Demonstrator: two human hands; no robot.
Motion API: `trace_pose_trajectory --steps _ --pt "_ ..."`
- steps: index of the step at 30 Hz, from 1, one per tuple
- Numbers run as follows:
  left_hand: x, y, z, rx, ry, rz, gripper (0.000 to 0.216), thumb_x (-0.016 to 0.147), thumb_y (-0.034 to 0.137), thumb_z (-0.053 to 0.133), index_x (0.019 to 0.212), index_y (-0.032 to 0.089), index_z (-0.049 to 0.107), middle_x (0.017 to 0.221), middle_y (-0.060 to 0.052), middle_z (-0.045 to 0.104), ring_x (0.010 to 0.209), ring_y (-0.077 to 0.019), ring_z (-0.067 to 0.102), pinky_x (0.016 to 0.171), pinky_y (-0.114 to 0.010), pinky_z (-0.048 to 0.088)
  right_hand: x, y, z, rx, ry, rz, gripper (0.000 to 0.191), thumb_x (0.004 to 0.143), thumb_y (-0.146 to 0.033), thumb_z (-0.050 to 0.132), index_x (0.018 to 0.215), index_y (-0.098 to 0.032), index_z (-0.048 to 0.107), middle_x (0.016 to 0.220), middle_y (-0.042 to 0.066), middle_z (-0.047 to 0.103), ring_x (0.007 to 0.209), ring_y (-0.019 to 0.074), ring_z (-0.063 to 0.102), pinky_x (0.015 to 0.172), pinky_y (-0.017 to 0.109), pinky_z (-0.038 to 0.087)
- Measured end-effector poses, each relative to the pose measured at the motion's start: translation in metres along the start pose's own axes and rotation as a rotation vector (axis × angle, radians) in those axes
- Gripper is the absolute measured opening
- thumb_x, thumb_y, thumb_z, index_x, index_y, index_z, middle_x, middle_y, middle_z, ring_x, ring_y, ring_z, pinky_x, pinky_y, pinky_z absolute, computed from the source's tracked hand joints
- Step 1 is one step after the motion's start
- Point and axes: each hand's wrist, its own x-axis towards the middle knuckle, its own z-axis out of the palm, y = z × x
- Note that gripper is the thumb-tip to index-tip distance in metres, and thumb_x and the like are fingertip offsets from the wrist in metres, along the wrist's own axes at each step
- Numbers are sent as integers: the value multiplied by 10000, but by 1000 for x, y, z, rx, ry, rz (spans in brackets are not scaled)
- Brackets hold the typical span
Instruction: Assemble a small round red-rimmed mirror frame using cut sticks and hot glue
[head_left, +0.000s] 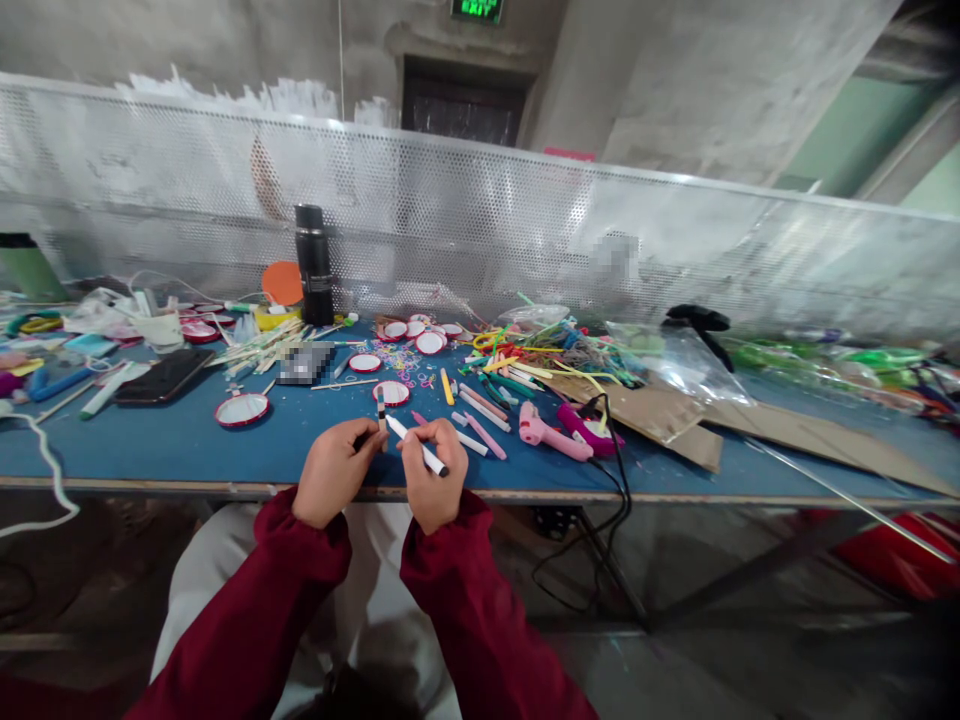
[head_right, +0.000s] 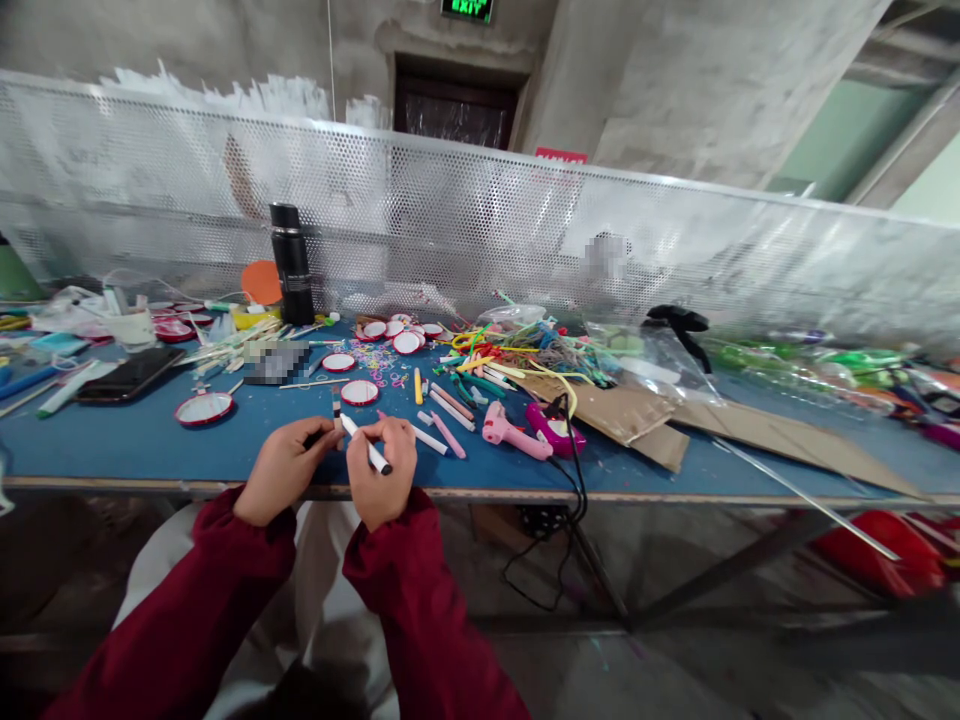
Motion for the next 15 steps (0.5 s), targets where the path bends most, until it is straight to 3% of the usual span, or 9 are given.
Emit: trace_pose_trajectory --steps 15 --pt "13 8 1 219 -97 -107 289 916 365 483 686 223 584 639 -14 613 607 -174 518 583 -294 266 0 -1 -1 35 48 45 182 889 -265 545 719 -216 587 729 24 626 764 197 588 740 342 472"
